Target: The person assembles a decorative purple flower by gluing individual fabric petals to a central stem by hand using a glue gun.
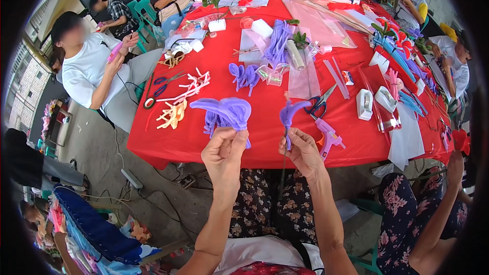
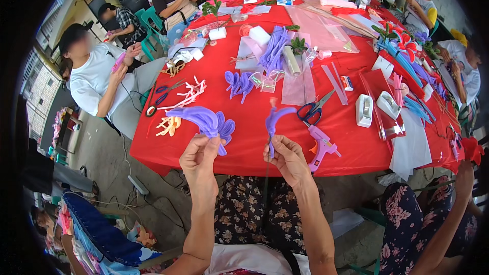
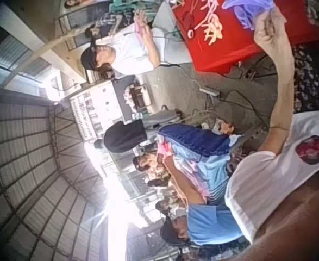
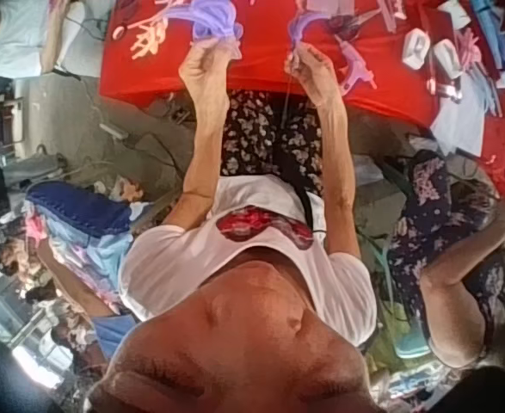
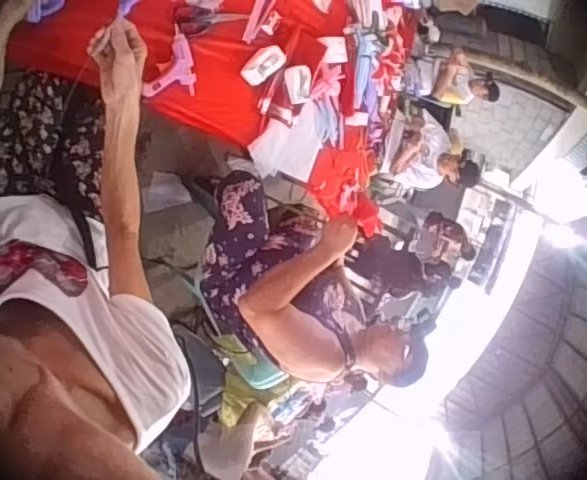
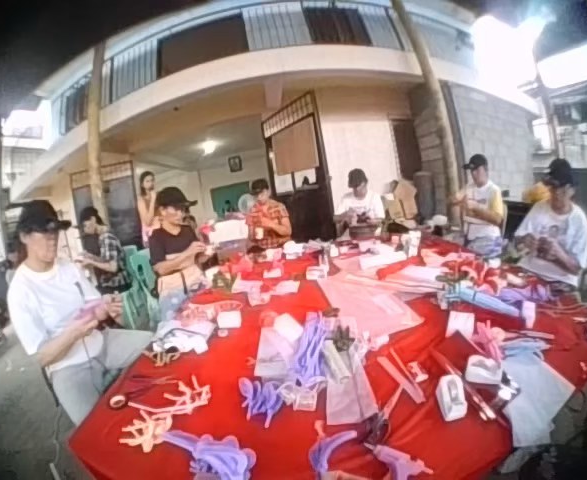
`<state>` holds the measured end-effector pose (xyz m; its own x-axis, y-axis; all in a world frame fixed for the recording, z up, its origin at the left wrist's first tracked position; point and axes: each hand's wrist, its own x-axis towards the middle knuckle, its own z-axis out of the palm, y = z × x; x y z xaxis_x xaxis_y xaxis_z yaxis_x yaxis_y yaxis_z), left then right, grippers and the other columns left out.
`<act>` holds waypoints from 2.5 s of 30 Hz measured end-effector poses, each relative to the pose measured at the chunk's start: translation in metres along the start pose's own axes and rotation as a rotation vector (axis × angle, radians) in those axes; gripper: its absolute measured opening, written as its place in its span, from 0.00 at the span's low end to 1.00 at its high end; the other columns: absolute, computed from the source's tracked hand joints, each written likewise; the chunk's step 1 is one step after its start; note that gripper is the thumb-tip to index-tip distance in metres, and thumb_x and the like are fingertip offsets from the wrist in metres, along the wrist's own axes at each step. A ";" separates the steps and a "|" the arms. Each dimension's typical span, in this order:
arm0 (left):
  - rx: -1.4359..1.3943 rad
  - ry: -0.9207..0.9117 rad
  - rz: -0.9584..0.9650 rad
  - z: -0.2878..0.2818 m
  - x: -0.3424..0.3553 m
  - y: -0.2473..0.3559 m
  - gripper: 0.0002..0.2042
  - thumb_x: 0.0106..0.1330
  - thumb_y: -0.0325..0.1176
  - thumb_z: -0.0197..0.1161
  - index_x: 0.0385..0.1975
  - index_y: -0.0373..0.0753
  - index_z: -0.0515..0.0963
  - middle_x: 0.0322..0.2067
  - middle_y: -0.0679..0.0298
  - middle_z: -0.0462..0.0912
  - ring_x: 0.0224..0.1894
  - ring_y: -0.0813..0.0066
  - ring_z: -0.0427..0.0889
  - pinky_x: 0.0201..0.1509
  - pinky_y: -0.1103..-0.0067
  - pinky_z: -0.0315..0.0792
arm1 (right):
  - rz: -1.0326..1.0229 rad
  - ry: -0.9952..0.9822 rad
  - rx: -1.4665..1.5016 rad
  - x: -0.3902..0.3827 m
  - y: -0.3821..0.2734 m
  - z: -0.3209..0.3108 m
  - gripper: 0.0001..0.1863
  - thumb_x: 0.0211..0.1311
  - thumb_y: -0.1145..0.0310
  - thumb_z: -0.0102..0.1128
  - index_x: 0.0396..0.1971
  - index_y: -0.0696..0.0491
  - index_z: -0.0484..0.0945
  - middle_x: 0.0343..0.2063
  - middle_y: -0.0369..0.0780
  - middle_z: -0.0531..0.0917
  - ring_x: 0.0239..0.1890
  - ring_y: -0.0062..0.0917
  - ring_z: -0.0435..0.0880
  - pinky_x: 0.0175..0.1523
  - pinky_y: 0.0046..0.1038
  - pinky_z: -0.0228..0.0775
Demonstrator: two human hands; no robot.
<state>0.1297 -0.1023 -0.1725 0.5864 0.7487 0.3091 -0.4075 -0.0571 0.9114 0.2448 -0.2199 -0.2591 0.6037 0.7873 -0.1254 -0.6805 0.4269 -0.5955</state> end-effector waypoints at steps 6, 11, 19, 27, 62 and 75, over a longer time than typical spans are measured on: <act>0.098 0.023 -0.080 -0.020 -0.004 -0.005 0.01 0.56 0.23 0.57 0.26 0.33 0.74 0.24 0.66 0.74 0.27 0.80 0.74 0.30 0.85 0.65 | 0.170 -0.054 0.175 0.032 0.029 -0.020 0.09 0.60 0.66 0.49 0.36 0.56 0.71 0.26 0.35 0.75 0.30 0.20 0.75 0.39 0.23 0.71; 0.110 -0.002 -0.063 -0.016 -0.006 -0.003 0.01 0.55 0.19 0.57 0.24 0.32 0.72 0.23 0.65 0.73 0.23 0.82 0.73 0.26 0.86 0.67 | 0.184 0.115 -0.058 0.047 0.034 -0.027 0.10 0.60 0.66 0.48 0.36 0.56 0.71 0.25 0.34 0.75 0.28 0.21 0.75 0.39 0.25 0.71; 0.194 -0.049 0.027 -0.006 -0.009 0.003 0.03 0.52 0.16 0.58 0.23 0.29 0.71 0.25 0.63 0.72 0.23 0.83 0.73 0.26 0.85 0.72 | -0.406 0.303 -1.426 0.038 0.025 -0.027 0.09 0.58 0.68 0.50 0.28 0.60 0.74 0.20 0.42 0.76 0.22 0.19 0.73 0.26 0.26 0.63; 0.140 -0.054 0.017 0.010 -0.018 0.009 0.03 0.52 0.18 0.59 0.24 0.30 0.72 0.25 0.64 0.72 0.23 0.84 0.72 0.26 0.87 0.69 | -0.444 0.065 -0.733 -0.028 -0.016 0.095 0.10 0.59 0.70 0.51 0.32 0.62 0.75 0.25 0.35 0.77 0.30 0.14 0.71 0.37 0.20 0.63; 0.814 -0.694 0.737 0.026 0.049 0.089 0.11 0.45 0.23 0.65 0.30 0.35 0.77 0.23 0.63 0.74 0.22 0.74 0.73 0.22 0.80 0.66 | -0.943 0.101 -1.408 -0.049 -0.072 0.120 0.06 0.45 0.78 0.59 0.26 0.59 0.74 0.25 0.39 0.76 0.29 0.31 0.70 0.36 0.30 0.61; 0.755 -0.633 1.124 0.028 0.051 0.079 0.14 0.37 0.20 0.65 0.28 0.35 0.77 0.22 0.63 0.73 0.23 0.69 0.73 0.24 0.78 0.66 | -1.058 0.150 -1.428 -0.060 -0.077 0.129 0.09 0.38 0.81 0.58 0.25 0.60 0.75 0.21 0.40 0.74 0.24 0.30 0.68 0.30 0.28 0.62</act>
<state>0.1475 -0.0873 -0.0775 0.4993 -0.3087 0.8096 -0.5074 -0.8616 -0.0157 0.2073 -0.2424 -0.1037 0.5867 0.3823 0.7139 0.7886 -0.0692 -0.6110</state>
